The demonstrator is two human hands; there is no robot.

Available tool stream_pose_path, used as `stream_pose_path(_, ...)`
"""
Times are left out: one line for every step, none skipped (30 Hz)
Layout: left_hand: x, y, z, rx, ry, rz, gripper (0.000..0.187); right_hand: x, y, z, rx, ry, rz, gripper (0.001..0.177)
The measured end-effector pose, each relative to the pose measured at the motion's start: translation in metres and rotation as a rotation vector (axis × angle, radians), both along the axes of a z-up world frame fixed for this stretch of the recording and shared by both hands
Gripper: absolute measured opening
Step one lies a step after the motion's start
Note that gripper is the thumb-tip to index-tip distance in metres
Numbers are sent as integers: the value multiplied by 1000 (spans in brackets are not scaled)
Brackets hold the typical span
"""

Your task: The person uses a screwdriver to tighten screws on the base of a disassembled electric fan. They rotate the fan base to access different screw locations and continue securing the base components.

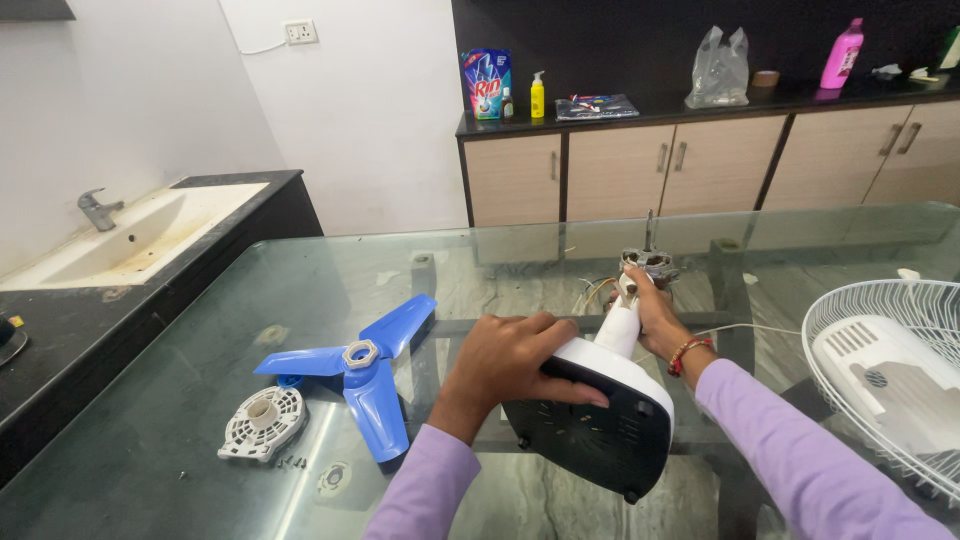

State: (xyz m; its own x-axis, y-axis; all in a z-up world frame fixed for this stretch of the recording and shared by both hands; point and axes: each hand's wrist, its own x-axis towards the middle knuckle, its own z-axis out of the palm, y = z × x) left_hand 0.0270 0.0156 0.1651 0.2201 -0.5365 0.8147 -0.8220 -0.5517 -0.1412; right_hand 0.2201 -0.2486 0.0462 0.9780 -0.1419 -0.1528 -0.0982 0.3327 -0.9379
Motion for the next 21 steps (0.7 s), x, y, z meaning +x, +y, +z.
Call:
stream_pose_path(1,-1,0,-1,3,-1,68,1,0,-1,5,1,-1,50)
stream_pose_path(1,-2,1,-1,7,-2,67,1,-1,-2,10,2,-1,49)
stream_pose_path(1,-2,1,-2,10,-2,67,1,0,-3,14,4,0,48)
stream_pose_path(1,-3,1,3,16,1,67,1,-1,-4,21,2,2,48)
stream_pose_path(2,-4,2,9,22,5,67,2,-1,-5,28,-1,5,48)
stream_pose_path(3,-4,3,15,27,9,67,2,0,-6,35,-5,7,47)
stream_pose_path(3,-5,3,17,33,10,68,2,0,-7,38,-2,7,48)
stream_pose_path(4,-6,4,18,39,11,68,2,-1,-8,40,1,7,48)
stream_pose_path(4,-7,4,20,46,10,68,2,-1,-8,43,3,6,48)
stream_pose_path(5,-7,4,18,39,12,68,3,0,-8,44,-3,3,48)
stream_pose_path(5,-8,3,15,34,12,68,3,0,-9,44,-8,-1,47)
stream_pose_path(6,-8,2,12,29,13,68,3,-1,-8,44,-13,-5,46)
stream_pose_path(6,-8,1,12,35,15,68,2,0,-8,50,-15,-1,46)
stream_pose_path(7,-8,0,11,41,17,68,2,0,-7,56,-17,3,46)
stream_pose_path(7,-7,-2,11,49,21,68,2,1,-7,63,-18,9,46)
stream_pose_path(8,-5,-3,1,67,23,68,2,1,-6,39,-7,35,46)
stream_pose_path(9,-3,-4,-10,85,23,69,2,0,-4,13,3,59,46)
stream_pose_path(10,-1,-5,-21,103,23,69,1,-1,-4,-12,13,84,46)
stream_pose_path(11,1,-6,-21,97,26,70,1,-1,-4,-22,20,93,46)
stream_pose_path(11,3,-7,-21,91,30,70,1,-1,-5,-32,28,101,46)
stream_pose_path(12,5,-8,-22,84,35,71,1,0,-5,-43,34,111,47)
